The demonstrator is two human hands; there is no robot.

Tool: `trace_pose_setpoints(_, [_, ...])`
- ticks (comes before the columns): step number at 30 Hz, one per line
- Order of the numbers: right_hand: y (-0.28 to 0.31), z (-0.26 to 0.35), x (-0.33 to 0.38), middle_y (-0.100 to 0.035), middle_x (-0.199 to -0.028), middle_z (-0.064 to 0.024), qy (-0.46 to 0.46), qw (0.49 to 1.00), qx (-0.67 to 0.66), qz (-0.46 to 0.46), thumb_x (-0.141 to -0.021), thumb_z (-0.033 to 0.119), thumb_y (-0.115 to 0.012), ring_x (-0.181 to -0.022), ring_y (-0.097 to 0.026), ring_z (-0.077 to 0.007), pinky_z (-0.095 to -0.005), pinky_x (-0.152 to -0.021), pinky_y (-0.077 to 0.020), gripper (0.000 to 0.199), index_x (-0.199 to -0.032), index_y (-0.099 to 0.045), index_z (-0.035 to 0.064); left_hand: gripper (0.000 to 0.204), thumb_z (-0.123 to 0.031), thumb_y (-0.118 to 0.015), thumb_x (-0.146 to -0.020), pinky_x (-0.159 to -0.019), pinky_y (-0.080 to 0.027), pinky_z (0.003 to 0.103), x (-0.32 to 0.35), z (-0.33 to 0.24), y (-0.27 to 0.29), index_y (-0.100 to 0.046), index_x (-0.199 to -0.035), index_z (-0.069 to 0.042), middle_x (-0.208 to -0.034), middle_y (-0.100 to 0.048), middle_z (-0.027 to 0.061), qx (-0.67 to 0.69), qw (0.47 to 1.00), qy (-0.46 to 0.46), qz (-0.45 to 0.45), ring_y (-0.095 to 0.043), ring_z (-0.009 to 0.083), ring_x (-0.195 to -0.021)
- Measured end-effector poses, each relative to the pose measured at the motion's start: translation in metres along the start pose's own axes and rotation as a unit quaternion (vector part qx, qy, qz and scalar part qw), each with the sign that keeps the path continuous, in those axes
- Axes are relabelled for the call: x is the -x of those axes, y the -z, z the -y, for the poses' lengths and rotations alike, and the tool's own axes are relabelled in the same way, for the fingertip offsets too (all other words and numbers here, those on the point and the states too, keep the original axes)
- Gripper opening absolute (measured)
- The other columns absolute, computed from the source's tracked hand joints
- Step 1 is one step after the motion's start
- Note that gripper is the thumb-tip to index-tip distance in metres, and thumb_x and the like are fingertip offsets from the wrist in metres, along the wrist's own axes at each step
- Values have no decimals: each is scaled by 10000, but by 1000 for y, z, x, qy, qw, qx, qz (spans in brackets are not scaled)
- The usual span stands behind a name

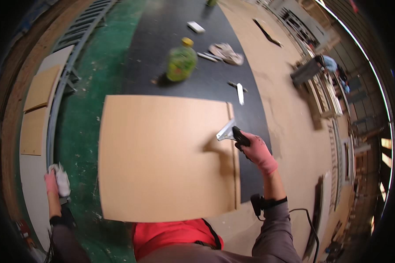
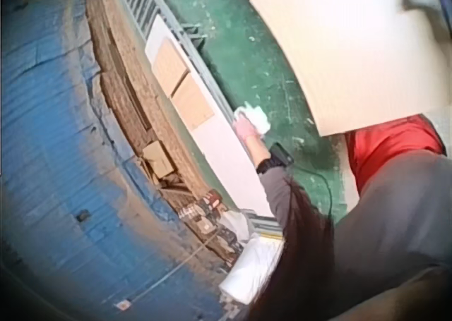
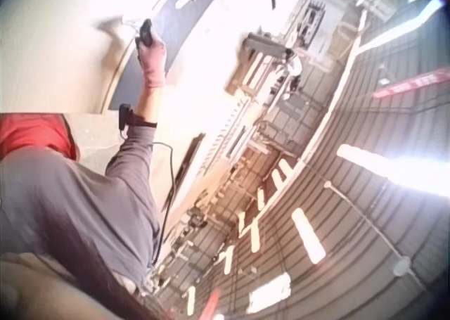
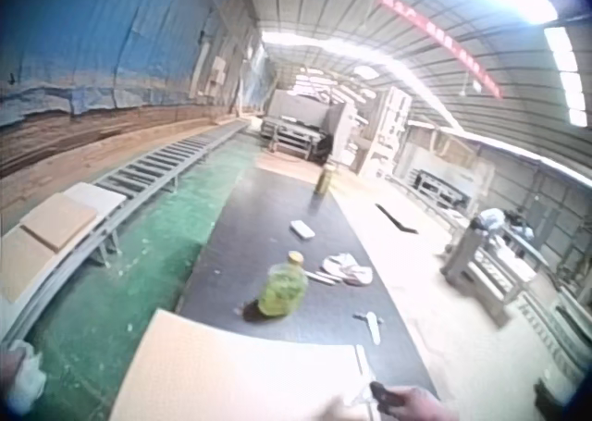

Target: Cleaning and preparing wooden panels using a scraper, cleaning cloth, and an air blow gun on a factory workbench and conveyor line.

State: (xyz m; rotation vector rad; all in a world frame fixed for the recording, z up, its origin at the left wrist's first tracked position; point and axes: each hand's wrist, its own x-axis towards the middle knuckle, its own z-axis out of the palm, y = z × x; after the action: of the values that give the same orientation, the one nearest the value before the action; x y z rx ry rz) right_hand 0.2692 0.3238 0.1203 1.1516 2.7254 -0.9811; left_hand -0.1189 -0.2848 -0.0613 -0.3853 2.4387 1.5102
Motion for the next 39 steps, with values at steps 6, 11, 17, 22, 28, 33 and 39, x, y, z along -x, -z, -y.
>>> trace_pose_setpoints(6, [34, -42, 66, -585, -973, -82, -26, 980, 63, 189, -686, 21, -586, -821, -580, -260, -317, -743, -451, 395, -1078, -577, 74, 365, -155, -481, -863, -843, -421, 322, 182, -20, -48, -478, -1179, 26, -1087, -559, 131, -126, 960, -212, -134, -542, 225, -943])
trace_pose_setpoints(11, [29, -126, 110, -577, -965, -80, 242, 925, 187, 225, -670, 89, -594, -845, -569, -278, -336, -700, -463, 341, -1008, -630, 114, 418, -75, -514, -820, -885, -386, 304, 317, -52, -165, -428, -1211, 44, -1157, -523, 162, -124, 939, -314, -69, -509, 242, -1018])
trace_pose_setpoints(17, [15, -137, 138, -570, -948, -62, 344, 859, 265, 271, -686, 88, -531, -860, -572, -241, -331, -693, -467, 356, -1010, -643, 186, 443, -112, -593, -757, -1022, -259, 416, 335, -26, -223, -477, -1173, -14, -1199, -497, 133, -361, 814, -449, -74, -442, 280, -1134])
trace_pose_setpoints(22, [9, -150, 144, -539, -860, -55, 370, 852, 270, 253, -690, 82, -530, -803, -565, -230, -337, -645, -461, 347, -997, -644, 199, 427, -141, -596, -757, -1043, -219, 459, 335, -25, -230, -489, -1158, -38, -1204, -492, 122, -362, 815, -446, -79, -417, 280, -1156])
trace_pose_setpoints(28, [6, -150, 148, -549, -908, -49, 369, 849, 288, 243, -723, 106, -534, -809, -563, -231, -339, -621, -459, 287, -960, -653, 216, 420, -138, -581, -765, -1039, -222, 442, 332, -22, -228, -491, -1169, -61, -1207, -493, 115, -364, 806, -457, -91, -421, 274, -1151])
trace_pose_setpoints(33, [0, -156, 146, -546, -907, -49, 388, 852, 271, 224, -722, 108, -538, -797, -563, -228, -341, -619, -462, 278, -952, -651, 218, 417, -145, -592, -762, -1044, -222, 449, 337, -30, -230, -491, -1152, -34, -1193, -500, 129, -372, 810, -445, -89, -424, 278, -1149])
trace_pose_setpoints(39, [2, -154, 145, -541, -919, -50, 388, 836, 296, 249, -719, 99, -533, -803, -558, -226, -342, -623, -465, 296, -966, -645, 217, 421, -145, -594, -759, -1046, -222, 440, 336, -29, -229, -490, -1152, -36, -1199, -495, 139, -357, 813, -453, -84, -431, 285, -1139])
